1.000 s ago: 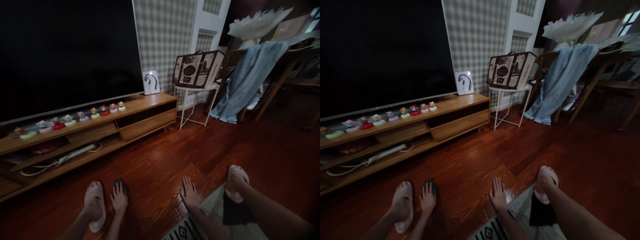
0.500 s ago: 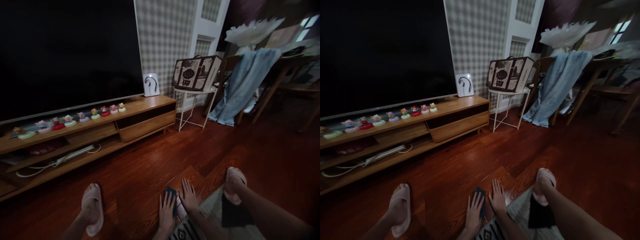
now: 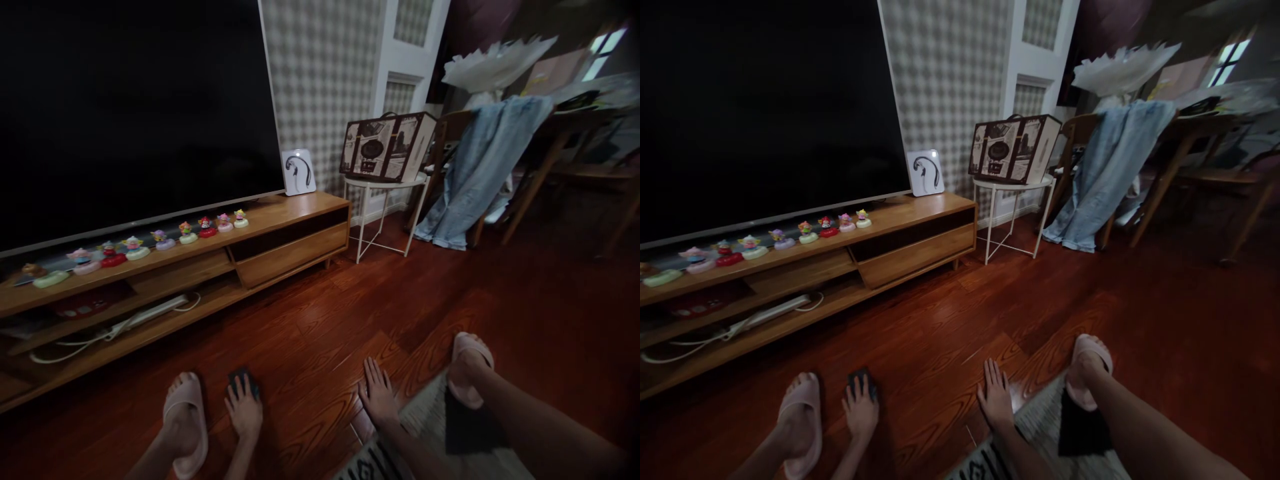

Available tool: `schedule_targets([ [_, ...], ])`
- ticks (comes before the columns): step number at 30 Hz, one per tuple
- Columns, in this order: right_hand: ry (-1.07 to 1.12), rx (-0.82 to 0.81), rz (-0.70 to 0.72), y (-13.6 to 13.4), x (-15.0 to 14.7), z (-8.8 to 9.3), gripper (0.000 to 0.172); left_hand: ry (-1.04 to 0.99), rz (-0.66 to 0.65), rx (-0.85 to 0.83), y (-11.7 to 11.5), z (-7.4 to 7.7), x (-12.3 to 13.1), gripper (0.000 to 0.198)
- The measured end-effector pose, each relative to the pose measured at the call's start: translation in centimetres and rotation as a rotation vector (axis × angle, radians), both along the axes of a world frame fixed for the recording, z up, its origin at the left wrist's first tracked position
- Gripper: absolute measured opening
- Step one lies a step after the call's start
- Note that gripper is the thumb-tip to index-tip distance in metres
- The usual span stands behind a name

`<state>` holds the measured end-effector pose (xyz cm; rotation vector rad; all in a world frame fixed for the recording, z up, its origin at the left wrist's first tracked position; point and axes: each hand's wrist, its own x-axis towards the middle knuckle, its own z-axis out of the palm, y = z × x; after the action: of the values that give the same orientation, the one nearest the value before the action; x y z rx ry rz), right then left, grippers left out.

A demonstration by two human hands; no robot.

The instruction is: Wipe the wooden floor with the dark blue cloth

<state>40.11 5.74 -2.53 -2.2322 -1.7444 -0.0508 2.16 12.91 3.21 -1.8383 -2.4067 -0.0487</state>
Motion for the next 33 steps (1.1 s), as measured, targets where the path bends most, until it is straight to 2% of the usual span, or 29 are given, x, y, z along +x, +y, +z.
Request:
schedule_targets([
  [3, -0.009, -0.010, 0.003, -0.1, 0.0, 0.2, 0.064, -0.060, -0.225, -0.018, -2.6, -0.2, 6.7, 0.063],
  [6, -0.023, -0.013, 0.003, -0.1, -0.1, 0.4, 0.065, -0.241, -0.525, -0.170, -5.7, -0.7, 13.6, 0.081],
  [7, -0.028, -0.008, 0.003, -0.1, -0.1, 0.4, 0.065, -0.321, -0.660, -0.237, -6.7, -1.0, 15.4, 0.084],
  [10, -0.036, 0.001, 0.003, -0.1, 0.0, 0.0, 0.064, -0.479, -0.995, -0.386, -8.7, -1.6, 18.5, 0.089],
  [12, -0.037, 0.010, 0.007, -0.1, 0.2, -0.3, 0.064, -0.476, -1.062, -0.419, -8.5, -1.4, 18.6, 0.088],
  [13, -0.037, 0.015, 0.011, -0.1, 0.2, -0.4, 0.064, -0.451, -1.043, -0.411, -7.9, -1.1, 18.1, 0.086],
  [15, -0.035, 0.021, 0.013, -0.1, 0.3, -0.5, 0.065, -0.369, -0.924, -0.355, -5.9, -0.2, 16.0, 0.080],
  [17, -0.032, 0.015, 0.008, -0.1, 0.2, -0.5, 0.065, -0.248, -0.709, -0.267, -3.2, 0.8, 12.6, 0.074],
  [20, -0.018, 0.006, 0.000, 0.0, 0.1, -0.4, 0.064, -0.054, -0.320, -0.181, 0.2, 1.7, 5.9, 0.065],
  [23, -0.008, 0.019, 0.004, 0.1, 0.1, -0.8, 0.064, 0.009, -0.054, -0.110, 1.7, 1.3, 0.0, 0.060],
  [25, -0.015, 0.036, 0.008, 0.1, 0.2, -1.1, 0.064, -0.004, 0.008, -0.061, 1.4, 0.5, -1.4, 0.060],
  [27, -0.025, 0.052, 0.011, 0.1, 0.2, -1.3, 0.065, -0.026, 0.015, -0.013, 0.6, -0.3, -0.4, 0.060],
  [29, -0.028, 0.055, 0.014, 0.1, 0.2, -1.3, 0.065, -0.049, -0.034, 0.015, -0.8, -1.0, 3.0, 0.061],
  [33, -0.023, 0.037, 0.008, 0.1, 0.1, -0.7, 0.065, -0.209, -0.349, -0.095, -5.1, -2.1, 12.1, 0.073],
])
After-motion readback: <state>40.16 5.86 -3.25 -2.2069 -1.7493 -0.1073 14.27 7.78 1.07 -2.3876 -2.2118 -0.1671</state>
